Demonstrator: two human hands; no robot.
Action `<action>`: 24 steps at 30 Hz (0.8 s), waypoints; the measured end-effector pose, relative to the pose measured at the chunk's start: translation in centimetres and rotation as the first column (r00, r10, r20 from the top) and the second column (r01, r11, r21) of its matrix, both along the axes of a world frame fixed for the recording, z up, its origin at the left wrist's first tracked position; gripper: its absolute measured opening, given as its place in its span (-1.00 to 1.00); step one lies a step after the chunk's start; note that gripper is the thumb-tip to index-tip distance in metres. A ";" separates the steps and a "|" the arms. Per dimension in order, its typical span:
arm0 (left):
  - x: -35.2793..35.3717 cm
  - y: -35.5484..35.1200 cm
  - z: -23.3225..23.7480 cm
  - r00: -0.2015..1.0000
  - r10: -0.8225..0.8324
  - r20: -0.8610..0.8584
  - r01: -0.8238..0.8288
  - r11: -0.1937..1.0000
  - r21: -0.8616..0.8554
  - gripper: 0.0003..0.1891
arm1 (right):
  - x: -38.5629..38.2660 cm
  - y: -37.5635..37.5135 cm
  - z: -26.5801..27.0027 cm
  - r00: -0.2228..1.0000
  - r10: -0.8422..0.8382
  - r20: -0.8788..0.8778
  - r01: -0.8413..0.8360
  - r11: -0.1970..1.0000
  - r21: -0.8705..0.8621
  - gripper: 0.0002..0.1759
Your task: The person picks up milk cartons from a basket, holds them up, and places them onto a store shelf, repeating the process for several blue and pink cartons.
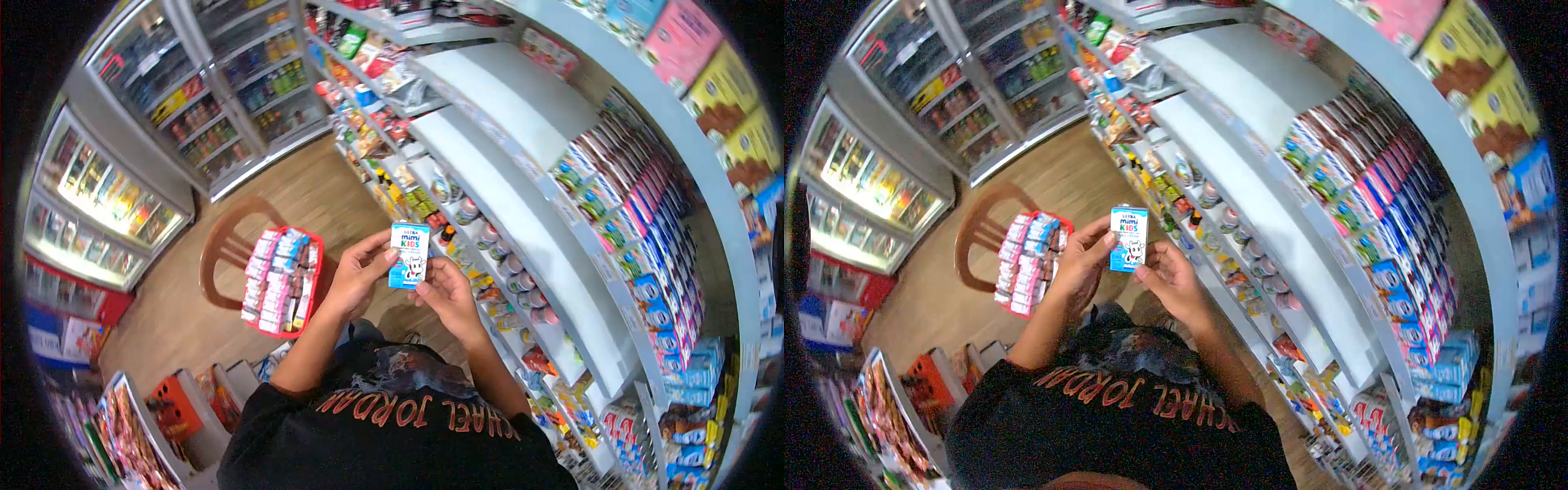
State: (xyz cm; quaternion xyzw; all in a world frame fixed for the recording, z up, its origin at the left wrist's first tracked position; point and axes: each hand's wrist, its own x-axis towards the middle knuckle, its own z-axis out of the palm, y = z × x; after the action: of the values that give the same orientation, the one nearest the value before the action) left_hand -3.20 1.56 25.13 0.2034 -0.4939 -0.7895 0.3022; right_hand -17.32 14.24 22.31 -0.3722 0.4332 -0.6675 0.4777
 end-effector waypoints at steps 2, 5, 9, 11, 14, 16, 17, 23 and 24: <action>-1.8 -0.5 0.7 0.996 -0.063 0.069 0.061 0.998 0.034 -0.50 | -1.2 0.4 0.7 0.999 -0.042 -0.023 0.041 0.999 -0.027 -0.64; -4.8 -2.4 0.6 0.986 -0.159 0.057 0.164 0.982 -0.090 -0.52 | -3.9 0.8 2.1 0.936 -0.121 -0.331 0.124 0.992 -0.012 -0.52; -9.0 -4.9 2.6 0.965 -0.258 0.047 0.261 0.927 -0.270 -0.51 | -5.4 0.6 6.6 0.682 -0.392 -0.617 0.460 0.886 -0.054 -0.32; -11.0 -6.2 4.4 0.946 -0.323 0.023 0.312 0.887 -0.340 -0.48 | -5.7 -0.1 10.0 0.571 -0.501 -0.651 0.556 0.819 -0.142 -0.33; -13.9 -7.9 8.2 0.905 -0.414 -0.093 0.332 0.828 -0.452 -0.46 | -6.7 -1.9 15.5 0.326 -0.596 -0.734 0.636 0.713 -0.296 -0.38; -16.3 -9.2 10.0 0.868 -0.477 -0.135 0.336 0.766 -0.548 -0.47 | -8.0 -3.2 18.1 0.185 -0.591 -0.785 0.647 0.675 -0.356 -0.41; -17.4 -9.8 10.8 0.851 -0.507 -0.139 0.346 0.740 -0.577 -0.47 | -8.9 -3.8 19.1 0.019 -0.565 -0.825 0.571 0.684 -0.455 -0.46; -24.4 -12.0 12.7 0.708 -0.659 -0.256 0.414 0.680 -0.605 -0.49 | -11.9 -5.5 24.8 -0.497 -0.207 -0.843 0.553 0.673 -0.491 -0.64; -25.5 -12.3 12.5 0.695 -0.671 -0.260 0.422 0.672 -0.608 -0.49 | -12.5 -5.6 25.0 -0.506 -0.200 -0.839 0.561 0.663 -0.496 -0.64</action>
State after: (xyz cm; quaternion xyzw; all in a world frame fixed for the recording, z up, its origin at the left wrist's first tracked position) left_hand -28.65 -10.74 37.66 -0.2403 -0.6330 -0.7100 0.1935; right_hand -29.82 8.60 47.28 -0.4698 0.8031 -0.1720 -0.3235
